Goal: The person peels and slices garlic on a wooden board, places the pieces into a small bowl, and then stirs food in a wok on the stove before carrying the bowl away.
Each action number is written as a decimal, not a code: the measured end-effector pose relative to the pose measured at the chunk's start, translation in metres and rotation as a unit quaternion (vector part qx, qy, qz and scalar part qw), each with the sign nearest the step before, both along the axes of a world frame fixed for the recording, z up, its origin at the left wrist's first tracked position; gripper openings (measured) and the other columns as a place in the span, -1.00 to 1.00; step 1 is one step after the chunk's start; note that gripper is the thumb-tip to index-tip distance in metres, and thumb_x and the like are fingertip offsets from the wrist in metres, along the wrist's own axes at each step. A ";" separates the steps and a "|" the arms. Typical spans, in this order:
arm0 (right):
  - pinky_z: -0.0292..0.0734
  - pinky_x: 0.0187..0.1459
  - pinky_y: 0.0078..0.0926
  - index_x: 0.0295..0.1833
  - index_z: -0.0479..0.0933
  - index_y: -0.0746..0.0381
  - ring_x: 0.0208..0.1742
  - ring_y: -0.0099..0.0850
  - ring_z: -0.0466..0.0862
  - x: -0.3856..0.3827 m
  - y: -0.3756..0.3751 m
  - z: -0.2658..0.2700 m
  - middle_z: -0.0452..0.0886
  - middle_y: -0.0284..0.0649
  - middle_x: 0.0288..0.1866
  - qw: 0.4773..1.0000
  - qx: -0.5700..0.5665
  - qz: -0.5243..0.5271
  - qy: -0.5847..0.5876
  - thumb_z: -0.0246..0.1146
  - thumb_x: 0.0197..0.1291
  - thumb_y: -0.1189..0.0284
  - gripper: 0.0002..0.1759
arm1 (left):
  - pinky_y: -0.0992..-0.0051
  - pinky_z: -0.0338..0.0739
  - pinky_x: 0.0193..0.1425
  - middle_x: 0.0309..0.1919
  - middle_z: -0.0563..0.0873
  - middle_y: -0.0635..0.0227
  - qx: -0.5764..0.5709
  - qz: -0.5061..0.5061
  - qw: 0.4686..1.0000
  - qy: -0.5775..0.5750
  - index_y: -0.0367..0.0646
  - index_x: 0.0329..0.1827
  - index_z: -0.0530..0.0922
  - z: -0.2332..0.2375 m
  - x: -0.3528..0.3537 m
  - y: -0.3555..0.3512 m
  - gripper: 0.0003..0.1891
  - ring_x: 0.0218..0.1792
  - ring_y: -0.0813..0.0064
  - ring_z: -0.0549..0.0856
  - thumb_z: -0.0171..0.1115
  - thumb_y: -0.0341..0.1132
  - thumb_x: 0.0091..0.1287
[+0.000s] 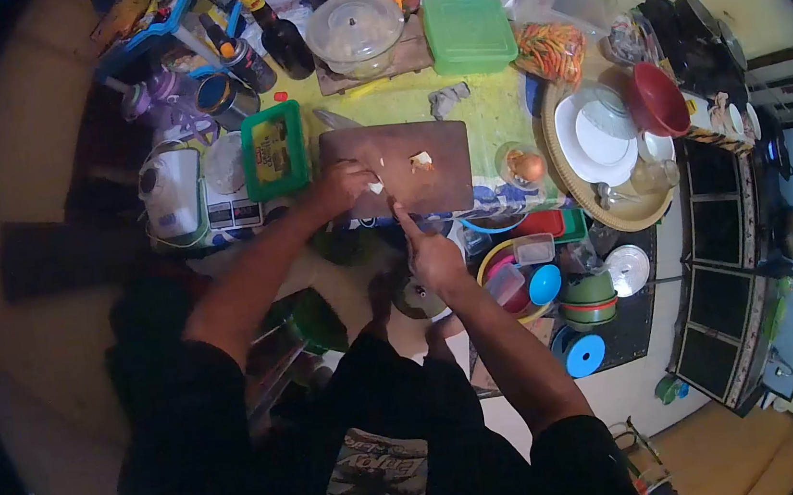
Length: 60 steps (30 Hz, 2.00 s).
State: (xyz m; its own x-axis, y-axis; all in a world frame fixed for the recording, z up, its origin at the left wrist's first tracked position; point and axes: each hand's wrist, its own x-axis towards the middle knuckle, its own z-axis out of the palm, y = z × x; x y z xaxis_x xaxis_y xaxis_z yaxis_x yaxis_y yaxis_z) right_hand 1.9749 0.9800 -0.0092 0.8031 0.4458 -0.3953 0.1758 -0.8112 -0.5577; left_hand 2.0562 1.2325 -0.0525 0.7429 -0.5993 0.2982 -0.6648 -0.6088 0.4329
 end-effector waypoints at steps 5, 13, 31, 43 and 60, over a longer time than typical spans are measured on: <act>0.57 -0.27 0.05 0.61 -0.09 -0.27 -0.32 0.10 0.68 0.014 0.011 -0.024 0.65 0.18 -0.26 0.995 0.000 0.017 -0.100 0.09 0.28 0.42 -0.14 | 0.27 0.54 0.14 -0.16 0.72 0.20 0.021 0.003 0.999 -0.026 -0.15 -0.12 0.67 -0.002 0.000 -0.003 -0.78 -0.04 0.21 0.69 0.21 -0.41 0.18; 0.59 -0.21 0.00 0.61 -0.08 -0.25 -0.20 0.11 0.68 -0.002 0.005 0.001 0.62 0.20 -0.07 0.999 -0.028 0.015 0.023 0.09 0.27 0.46 -0.14 | 0.26 0.55 0.11 -0.18 0.72 0.19 -0.019 0.014 0.998 -0.056 -0.16 -0.10 0.67 -0.006 -0.008 -0.005 -0.77 -0.04 0.19 0.68 0.24 -0.40 0.17; 0.54 -0.20 0.11 0.58 0.02 -0.27 -0.28 0.18 0.65 -0.002 0.007 -0.009 0.64 0.20 -0.28 0.995 0.086 -0.026 -0.049 0.06 0.35 0.40 -0.27 | 0.26 0.55 0.11 -0.24 0.73 0.21 -0.001 0.038 0.999 -0.029 -0.17 -0.16 0.67 -0.009 -0.012 -0.001 -0.78 -0.12 0.22 0.71 0.29 -0.41 0.11; 0.56 -0.20 0.11 0.58 0.01 -0.29 -0.31 0.18 0.66 0.008 0.019 -0.018 0.64 0.17 -0.32 0.997 0.057 -0.026 -0.044 0.03 0.37 0.39 -0.28 | 0.26 0.56 0.04 -0.22 0.73 0.19 -0.003 0.032 0.999 -0.012 -0.19 -0.17 0.66 -0.003 -0.008 -0.001 -0.81 -0.14 0.19 0.70 0.22 -0.37 0.19; 0.54 -0.11 0.13 0.57 0.05 -0.29 -0.21 0.18 0.66 0.011 0.026 -0.017 0.63 0.24 -0.23 0.997 0.066 -0.036 -0.030 -0.02 0.42 0.36 -0.34 | 0.24 0.55 0.10 -0.23 0.72 0.22 -0.003 0.024 0.998 -0.056 -0.18 -0.22 0.67 -0.008 -0.010 -0.001 -0.84 -0.10 0.20 0.69 0.20 -0.39 0.16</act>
State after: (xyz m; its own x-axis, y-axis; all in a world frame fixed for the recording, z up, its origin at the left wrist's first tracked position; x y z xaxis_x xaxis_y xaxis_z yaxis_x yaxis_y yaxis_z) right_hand 1.9856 1.0056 -0.0259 0.8551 0.4314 -0.2876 0.1558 -0.7429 -0.6510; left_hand 2.0465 1.2311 -0.0604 0.7325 -0.5614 0.3851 -0.6794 -0.6391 0.3604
